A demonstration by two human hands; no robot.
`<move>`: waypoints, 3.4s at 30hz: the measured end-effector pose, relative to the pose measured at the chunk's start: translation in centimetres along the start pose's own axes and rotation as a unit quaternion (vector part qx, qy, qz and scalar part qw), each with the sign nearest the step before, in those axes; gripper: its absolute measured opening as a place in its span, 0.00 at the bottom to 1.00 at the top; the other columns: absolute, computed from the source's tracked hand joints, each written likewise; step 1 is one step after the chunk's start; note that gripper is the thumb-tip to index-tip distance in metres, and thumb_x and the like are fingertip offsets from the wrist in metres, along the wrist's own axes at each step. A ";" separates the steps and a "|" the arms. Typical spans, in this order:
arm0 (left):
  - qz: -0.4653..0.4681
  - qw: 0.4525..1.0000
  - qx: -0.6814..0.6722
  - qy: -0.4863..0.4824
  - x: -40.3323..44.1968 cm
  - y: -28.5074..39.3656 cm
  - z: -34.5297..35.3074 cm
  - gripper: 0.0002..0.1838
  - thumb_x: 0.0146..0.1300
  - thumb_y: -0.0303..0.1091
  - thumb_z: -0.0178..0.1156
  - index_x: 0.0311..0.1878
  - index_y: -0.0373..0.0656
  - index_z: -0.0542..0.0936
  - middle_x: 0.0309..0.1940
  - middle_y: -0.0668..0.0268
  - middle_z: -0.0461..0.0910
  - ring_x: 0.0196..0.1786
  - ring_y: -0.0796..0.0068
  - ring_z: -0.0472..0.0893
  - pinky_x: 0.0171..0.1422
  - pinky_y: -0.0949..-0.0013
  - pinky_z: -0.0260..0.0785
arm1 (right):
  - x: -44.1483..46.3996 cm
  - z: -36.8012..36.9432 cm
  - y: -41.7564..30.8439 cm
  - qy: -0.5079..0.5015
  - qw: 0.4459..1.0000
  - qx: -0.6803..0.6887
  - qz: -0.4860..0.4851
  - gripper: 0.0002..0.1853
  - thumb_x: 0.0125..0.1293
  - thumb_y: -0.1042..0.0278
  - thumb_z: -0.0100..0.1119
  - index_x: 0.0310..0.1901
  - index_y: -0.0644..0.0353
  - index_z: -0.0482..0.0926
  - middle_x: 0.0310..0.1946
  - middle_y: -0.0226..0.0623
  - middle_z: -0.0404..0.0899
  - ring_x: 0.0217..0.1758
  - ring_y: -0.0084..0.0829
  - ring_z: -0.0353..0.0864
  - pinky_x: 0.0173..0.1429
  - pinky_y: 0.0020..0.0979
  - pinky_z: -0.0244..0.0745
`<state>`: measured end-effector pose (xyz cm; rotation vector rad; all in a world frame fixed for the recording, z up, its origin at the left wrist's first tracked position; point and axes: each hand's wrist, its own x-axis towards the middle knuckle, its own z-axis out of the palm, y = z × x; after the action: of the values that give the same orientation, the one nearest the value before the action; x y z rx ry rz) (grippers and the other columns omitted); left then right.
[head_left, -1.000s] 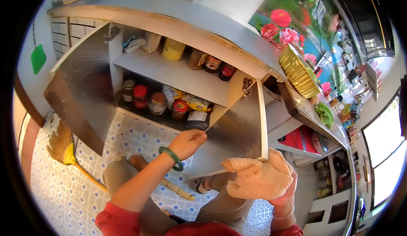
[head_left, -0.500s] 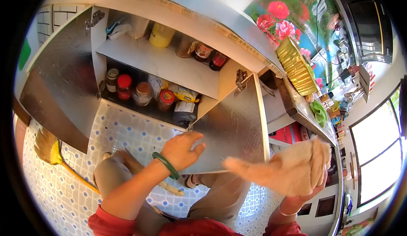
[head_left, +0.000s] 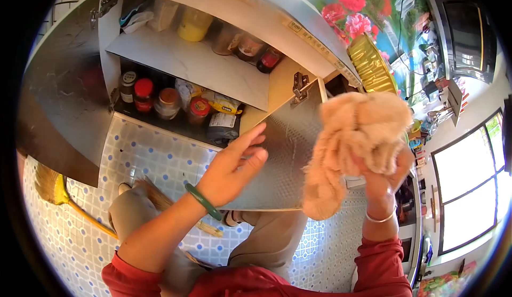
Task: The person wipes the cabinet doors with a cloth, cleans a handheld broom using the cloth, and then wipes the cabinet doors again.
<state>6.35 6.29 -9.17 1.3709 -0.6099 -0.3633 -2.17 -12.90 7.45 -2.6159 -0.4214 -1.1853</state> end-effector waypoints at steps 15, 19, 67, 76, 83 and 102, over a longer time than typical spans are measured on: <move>0.007 0.907 -0.420 -0.038 -1.2 0.9 -2.2 0.28 0.71 0.36 0.56 0.70 0.36 0.61 0.62 0.61 0.71 0.64 0.75 0.71 0.69 0.69 0.63 | 6.2 7.5 -1.3 -0.065 0.744 0.563 0.355 0.17 0.68 0.69 0.57 0.55 0.68 0.76 0.51 0.40 0.80 0.53 0.31 0.81 0.59 0.32 0.75; -0.016 0.904 -0.428 0.008 -2.0 0.8 -3.4 0.21 0.74 0.38 0.51 0.63 0.35 0.70 0.55 0.62 0.78 0.57 0.74 0.77 0.63 0.69 0.69 | 6.0 8.0 1.0 -0.117 0.653 0.601 0.446 0.18 0.70 0.63 0.54 0.55 0.64 0.76 0.52 0.38 0.80 0.55 0.32 0.80 0.62 0.34 0.73; 0.119 0.982 0.116 0.087 -2.9 1.4 4.4 0.25 0.53 0.41 0.73 0.46 0.40 0.72 0.37 0.51 0.81 0.36 0.47 0.83 0.39 0.59 0.77 | -0.5 6.5 4.1 -0.132 0.886 0.353 0.272 0.07 0.69 0.73 0.55 0.46 0.62 0.80 0.34 0.29 0.82 0.38 0.15 0.76 0.41 0.20 0.71; 0.326 0.940 0.096 -0.013 -1.2 1.8 7.1 0.19 0.55 0.32 0.64 0.51 0.47 0.77 0.42 0.62 0.80 0.41 0.58 0.83 0.39 0.65 0.76 | -0.2 6.5 3.7 -0.137 0.898 0.323 0.267 0.07 0.69 0.73 0.55 0.45 0.62 0.80 0.34 0.29 0.81 0.37 0.15 0.76 0.40 0.20 0.70; 0.277 0.951 0.125 -0.056 -1.5 -2.1 7.5 0.23 0.50 0.25 0.61 0.52 0.53 0.78 0.38 0.64 0.77 0.39 0.59 0.81 0.37 0.61 0.76 | -0.5 5.8 4.4 -0.118 0.886 0.353 0.278 0.08 0.69 0.73 0.54 0.46 0.64 0.80 0.36 0.33 0.82 0.39 0.16 0.77 0.41 0.20 0.69; 0.224 0.972 0.064 -0.033 -0.8 4.0 8.1 0.17 0.55 0.30 0.63 0.49 0.43 0.73 0.39 0.56 0.77 0.42 0.49 0.79 0.44 0.59 0.72 | -0.5 6.4 4.2 -0.113 0.897 0.332 0.270 0.08 0.69 0.73 0.54 0.45 0.64 0.80 0.36 0.34 0.82 0.36 0.17 0.75 0.42 0.20 0.68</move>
<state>0.51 1.02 -4.78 1.3008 -0.9876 -0.0057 3.45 -14.75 2.58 -2.0532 -0.0861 -0.4415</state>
